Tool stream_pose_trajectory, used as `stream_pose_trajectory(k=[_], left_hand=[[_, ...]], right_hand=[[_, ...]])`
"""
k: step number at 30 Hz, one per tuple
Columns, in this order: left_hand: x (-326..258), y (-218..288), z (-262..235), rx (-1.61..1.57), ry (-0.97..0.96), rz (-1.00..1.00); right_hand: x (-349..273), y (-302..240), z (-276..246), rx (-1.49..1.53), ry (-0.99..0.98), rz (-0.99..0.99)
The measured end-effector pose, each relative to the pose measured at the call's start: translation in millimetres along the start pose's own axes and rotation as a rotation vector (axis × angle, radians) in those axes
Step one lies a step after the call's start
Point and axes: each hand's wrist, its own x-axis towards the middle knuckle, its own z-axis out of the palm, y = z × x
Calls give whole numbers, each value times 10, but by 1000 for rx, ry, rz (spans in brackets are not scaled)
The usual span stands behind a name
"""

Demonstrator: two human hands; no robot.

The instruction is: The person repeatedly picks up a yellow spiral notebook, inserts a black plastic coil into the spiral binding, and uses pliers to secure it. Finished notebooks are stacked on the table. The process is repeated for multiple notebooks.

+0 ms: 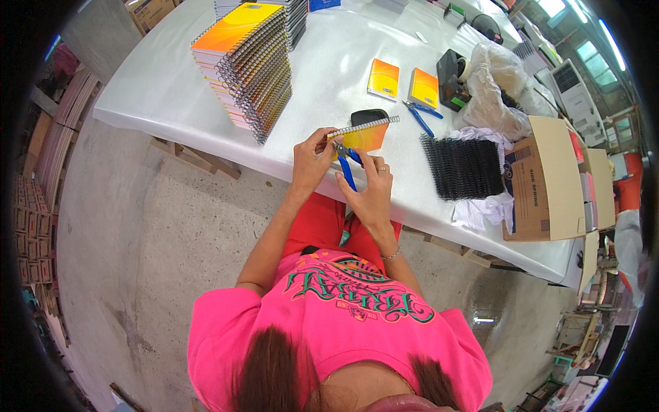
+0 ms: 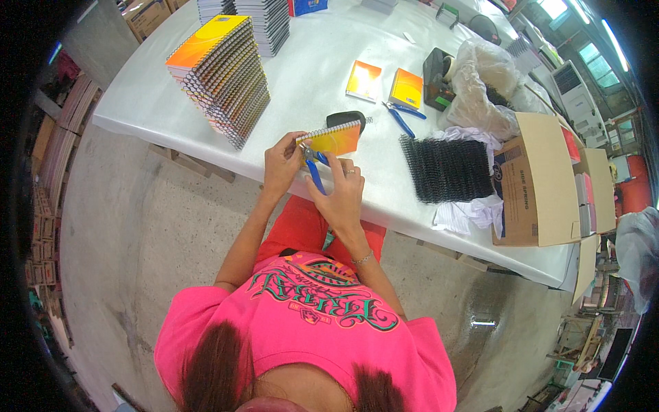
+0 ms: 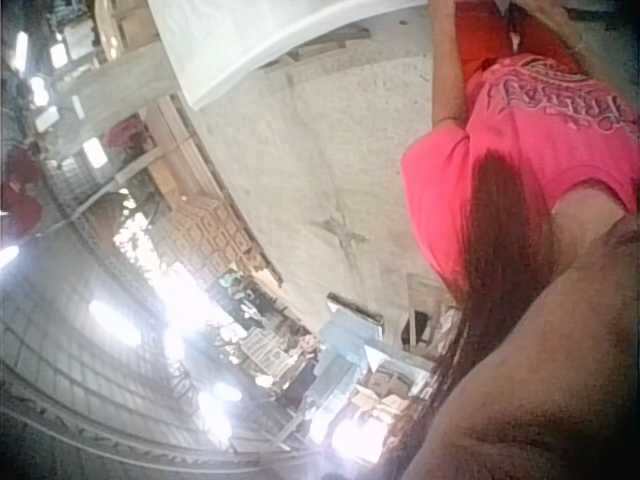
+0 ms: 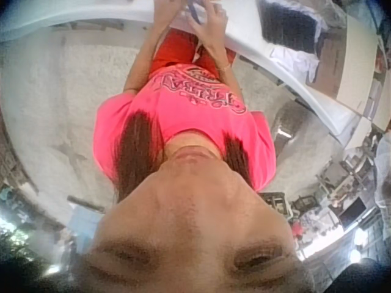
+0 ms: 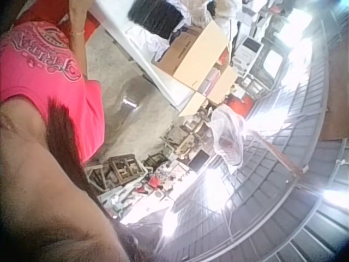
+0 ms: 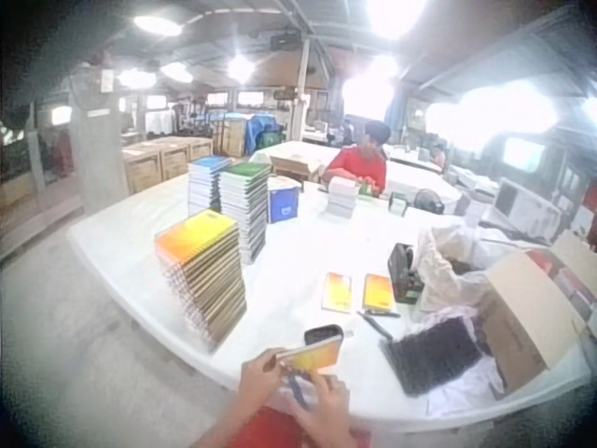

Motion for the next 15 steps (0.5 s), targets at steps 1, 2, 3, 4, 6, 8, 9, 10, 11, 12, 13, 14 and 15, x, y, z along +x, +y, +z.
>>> stream_pose_trajectory(k=[1, 2, 3, 4, 6, 8, 9, 10, 11, 12, 13, 14, 15], left_hand=[[-4, 24, -1, 4, -5, 0], [-7, 57, -4, 8, -10, -1], [-8, 73, -4, 12, -15, -1], [-9, 55, -3, 4, -9, 9], [-9, 4, 1, -11, 4, 30], [-15, 15, -2, 1, -11, 19], [-22, 23, -6, 7, -19, 13], [-22, 33, -8, 22, -22, 6], [-24, 42, -13, 38, -26, -2], [-28, 49, -11, 54, -29, -9], [-32, 47, -2, 24, -20, -3], [-40, 40, 12, -7, -10, 4], [-49, 36, 22, -37, 0, 11]], right_hand=[[-2, 0, 3, -6, -1, 7], [-6, 1, 4, -12, -2, 14], [-8, 2, 5, -18, -3, 22], [-9, 3, 10, -18, 3, 10], [-10, 12, 24, -20, 15, -13], [-10, 15, 19, -42, 4, -8], [-12, 16, 16, -52, -2, -6], [-13, 19, 12, -54, -2, -6], [-18, 20, 10, -55, -2, -6], [-23, 19, 7, -56, -1, -6], [-19, 9, 3, -60, -8, 8], [-13, -7, -1, -64, -15, 22], [-10, -17, -8, -67, -22, 36]])
